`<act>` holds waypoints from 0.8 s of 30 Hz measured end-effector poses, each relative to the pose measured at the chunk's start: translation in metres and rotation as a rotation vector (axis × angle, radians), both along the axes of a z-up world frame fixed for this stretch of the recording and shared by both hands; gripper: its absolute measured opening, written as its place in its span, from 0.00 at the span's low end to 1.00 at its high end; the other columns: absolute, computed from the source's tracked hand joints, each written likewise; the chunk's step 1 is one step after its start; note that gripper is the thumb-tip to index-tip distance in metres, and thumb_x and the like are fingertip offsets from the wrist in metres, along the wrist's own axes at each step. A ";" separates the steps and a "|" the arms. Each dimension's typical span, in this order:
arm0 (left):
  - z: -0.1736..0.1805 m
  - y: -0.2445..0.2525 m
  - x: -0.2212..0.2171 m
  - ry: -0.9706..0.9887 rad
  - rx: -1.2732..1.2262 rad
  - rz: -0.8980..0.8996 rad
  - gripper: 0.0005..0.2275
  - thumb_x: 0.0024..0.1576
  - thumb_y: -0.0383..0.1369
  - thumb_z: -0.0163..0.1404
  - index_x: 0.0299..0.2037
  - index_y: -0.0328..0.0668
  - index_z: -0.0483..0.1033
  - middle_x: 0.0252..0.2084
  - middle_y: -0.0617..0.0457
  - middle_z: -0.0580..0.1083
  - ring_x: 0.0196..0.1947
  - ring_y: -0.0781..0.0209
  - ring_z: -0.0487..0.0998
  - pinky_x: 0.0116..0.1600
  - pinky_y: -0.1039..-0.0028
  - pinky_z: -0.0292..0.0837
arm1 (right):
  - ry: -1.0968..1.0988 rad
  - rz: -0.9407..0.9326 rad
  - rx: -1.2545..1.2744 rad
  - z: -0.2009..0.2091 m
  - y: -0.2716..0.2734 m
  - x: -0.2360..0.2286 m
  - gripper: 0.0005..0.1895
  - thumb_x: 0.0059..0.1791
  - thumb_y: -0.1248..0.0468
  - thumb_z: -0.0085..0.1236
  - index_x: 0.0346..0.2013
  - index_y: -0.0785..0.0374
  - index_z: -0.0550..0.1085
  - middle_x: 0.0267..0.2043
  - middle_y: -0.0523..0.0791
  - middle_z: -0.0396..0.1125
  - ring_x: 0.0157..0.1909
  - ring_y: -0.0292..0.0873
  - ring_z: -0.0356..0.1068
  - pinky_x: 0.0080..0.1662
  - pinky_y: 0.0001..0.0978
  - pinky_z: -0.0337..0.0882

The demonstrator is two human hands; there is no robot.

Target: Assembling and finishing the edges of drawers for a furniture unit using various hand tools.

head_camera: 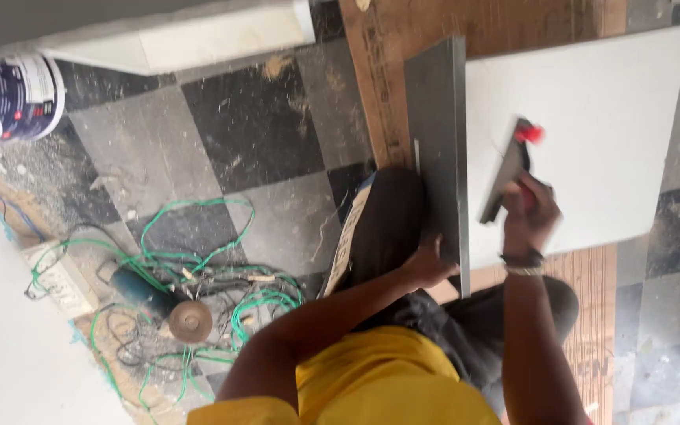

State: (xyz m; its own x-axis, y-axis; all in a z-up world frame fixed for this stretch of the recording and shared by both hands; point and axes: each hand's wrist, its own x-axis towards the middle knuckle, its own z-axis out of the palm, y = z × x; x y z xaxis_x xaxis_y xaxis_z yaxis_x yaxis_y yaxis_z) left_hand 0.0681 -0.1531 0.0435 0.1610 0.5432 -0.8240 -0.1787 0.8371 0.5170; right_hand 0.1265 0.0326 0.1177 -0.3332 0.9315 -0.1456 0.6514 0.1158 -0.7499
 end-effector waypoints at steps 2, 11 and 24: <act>0.025 -0.005 0.001 -0.095 0.015 -0.045 0.50 0.46 0.48 0.61 0.72 0.26 0.44 0.71 0.28 0.57 0.69 0.37 0.61 0.70 0.60 0.62 | -0.037 -0.153 -0.098 0.029 -0.032 0.037 0.15 0.56 0.64 0.60 0.55 0.68 0.77 0.43 0.45 0.71 0.41 0.37 0.69 0.42 0.29 0.69; 0.023 0.018 0.051 0.624 0.338 0.003 0.55 0.53 0.47 0.61 0.66 0.02 0.31 0.71 0.10 0.35 0.74 0.18 0.39 0.75 0.55 0.45 | -0.001 -0.457 -0.051 0.076 -0.132 0.142 0.13 0.56 0.65 0.59 0.55 0.66 0.78 0.35 0.38 0.65 0.32 0.30 0.61 0.33 0.20 0.63; -0.029 0.065 0.007 1.067 0.426 -0.054 0.39 0.53 0.41 0.57 0.61 0.07 0.51 0.63 0.18 0.60 0.63 0.30 0.65 0.68 0.56 0.61 | 0.705 -0.662 -0.113 0.037 -0.181 0.192 0.13 0.54 0.67 0.61 0.53 0.68 0.76 0.38 0.37 0.70 0.34 0.28 0.65 0.36 0.18 0.66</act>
State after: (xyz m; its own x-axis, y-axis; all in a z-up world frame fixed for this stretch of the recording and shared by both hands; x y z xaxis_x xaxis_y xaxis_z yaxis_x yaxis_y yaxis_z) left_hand 0.0748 -0.0883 0.0140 -0.4770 0.8239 -0.3060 0.5508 0.5516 0.6264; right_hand 0.3181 -0.1479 0.1550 0.2079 0.9546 -0.2133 -0.0442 -0.2086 -0.9770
